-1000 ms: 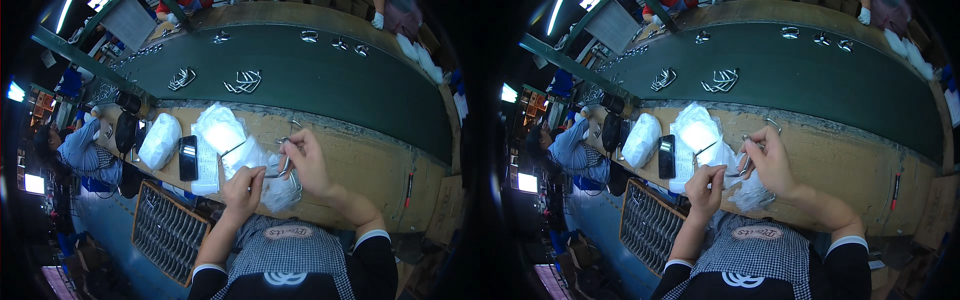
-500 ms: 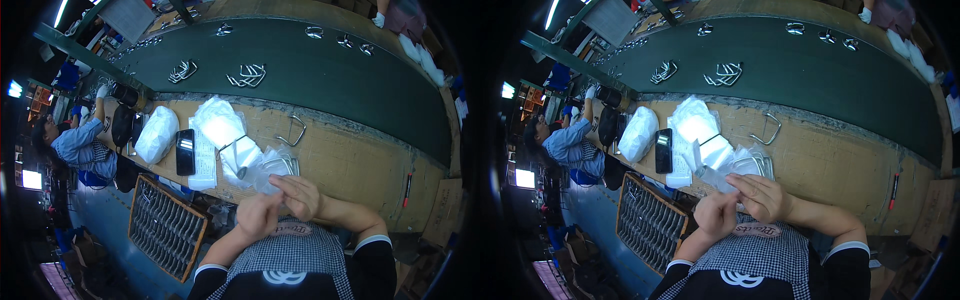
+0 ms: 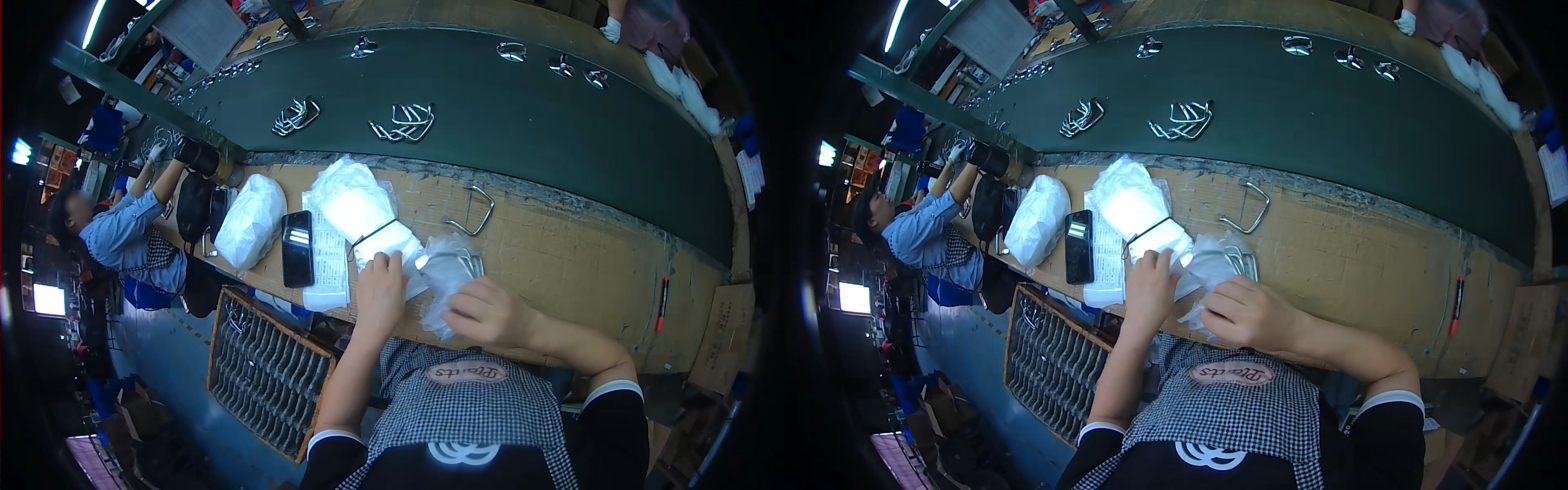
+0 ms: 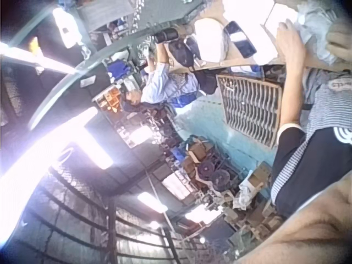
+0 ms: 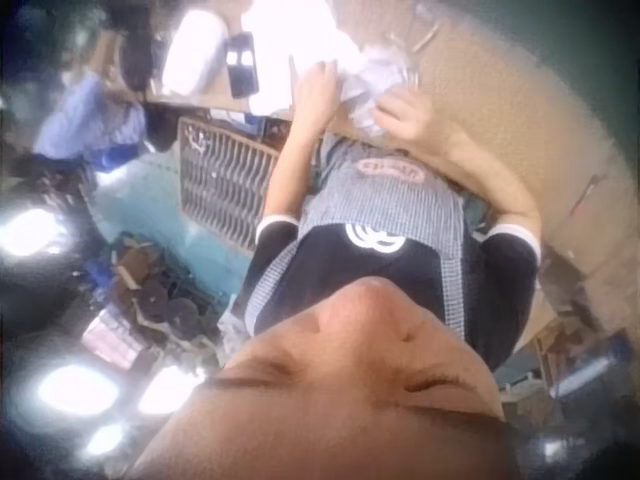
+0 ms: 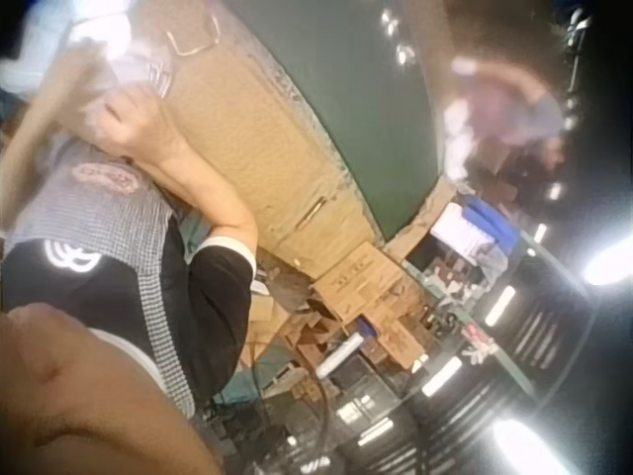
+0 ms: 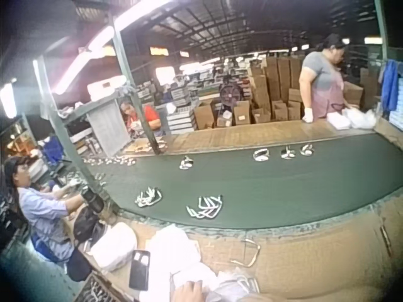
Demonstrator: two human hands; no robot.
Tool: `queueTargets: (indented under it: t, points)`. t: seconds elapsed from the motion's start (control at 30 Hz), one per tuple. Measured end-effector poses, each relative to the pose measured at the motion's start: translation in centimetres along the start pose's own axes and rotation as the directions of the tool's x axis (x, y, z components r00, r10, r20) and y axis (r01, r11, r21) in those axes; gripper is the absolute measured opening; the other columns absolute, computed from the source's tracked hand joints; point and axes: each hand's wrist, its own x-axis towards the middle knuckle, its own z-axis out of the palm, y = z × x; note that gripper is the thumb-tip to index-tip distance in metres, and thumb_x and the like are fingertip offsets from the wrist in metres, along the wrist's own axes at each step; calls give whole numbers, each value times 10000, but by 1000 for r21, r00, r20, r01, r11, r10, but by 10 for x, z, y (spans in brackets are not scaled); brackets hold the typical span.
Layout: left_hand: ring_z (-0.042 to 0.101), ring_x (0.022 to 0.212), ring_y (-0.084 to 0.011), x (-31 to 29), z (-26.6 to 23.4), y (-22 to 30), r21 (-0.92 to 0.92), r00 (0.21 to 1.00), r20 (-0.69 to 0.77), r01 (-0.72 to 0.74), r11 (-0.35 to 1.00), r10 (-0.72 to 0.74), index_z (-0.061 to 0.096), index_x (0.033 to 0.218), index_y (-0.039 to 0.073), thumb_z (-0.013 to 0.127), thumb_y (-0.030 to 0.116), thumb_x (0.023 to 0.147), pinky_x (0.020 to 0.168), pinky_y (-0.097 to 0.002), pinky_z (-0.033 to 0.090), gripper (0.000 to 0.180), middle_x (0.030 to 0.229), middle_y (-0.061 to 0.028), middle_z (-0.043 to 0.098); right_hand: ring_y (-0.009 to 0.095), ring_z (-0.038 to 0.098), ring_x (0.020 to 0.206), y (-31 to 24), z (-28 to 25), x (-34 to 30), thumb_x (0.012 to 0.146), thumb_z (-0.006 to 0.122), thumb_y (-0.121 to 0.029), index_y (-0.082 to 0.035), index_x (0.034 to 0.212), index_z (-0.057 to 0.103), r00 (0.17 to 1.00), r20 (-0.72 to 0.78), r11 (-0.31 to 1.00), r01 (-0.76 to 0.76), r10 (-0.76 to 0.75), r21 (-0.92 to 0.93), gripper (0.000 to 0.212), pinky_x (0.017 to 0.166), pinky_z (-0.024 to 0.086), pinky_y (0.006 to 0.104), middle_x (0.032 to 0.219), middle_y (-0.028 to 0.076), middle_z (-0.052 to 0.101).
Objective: The person counts and inspects metal handles, then places them into plastic bags and then into a cardboard box by hand.
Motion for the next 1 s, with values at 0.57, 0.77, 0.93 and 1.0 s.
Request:
queueTargets:
  t: [0.57,0.77,0.93,1.0]
  points:
    - [593,574,-217,-1,-13,-15,-147,992,-89,75,986,-89,603,804,-10,795,72,758,531,-315,449,213,694,-114,598,261,630,899,100,39,9,885,666,-217,-21,1052,643,651,47,596,-719,757,356,258,789,500,368,958,140,624]
    - [532,558,-165,6,-24,3,-377,979,-84,142,915,-186,653,878,-20,752,36,811,527,-276,409,132,688,-72,574,266,658,821,131,65,-7,865,660,-138,-4,1080,639,803,-109,791,-597,587,-135,255,724,526,366,941,143,655]
    - [536,576,-216,8,-28,11,-456,966,-207,43,889,-153,672,888,5,700,-24,810,522,-313,416,88,720,-94,563,103,624,614,83,-13,35,932,618,-102,-5,917,598,522,183,68,-426,833,902,100,446,472,241,725,56,635]
    - [541,567,-224,10,-32,20,-386,970,-231,-23,922,-72,672,889,7,703,-22,804,514,-315,416,95,711,-96,560,77,615,611,72,-19,38,947,607,-106,-21,906,579,571,343,-103,-409,746,906,98,421,449,211,737,41,626]
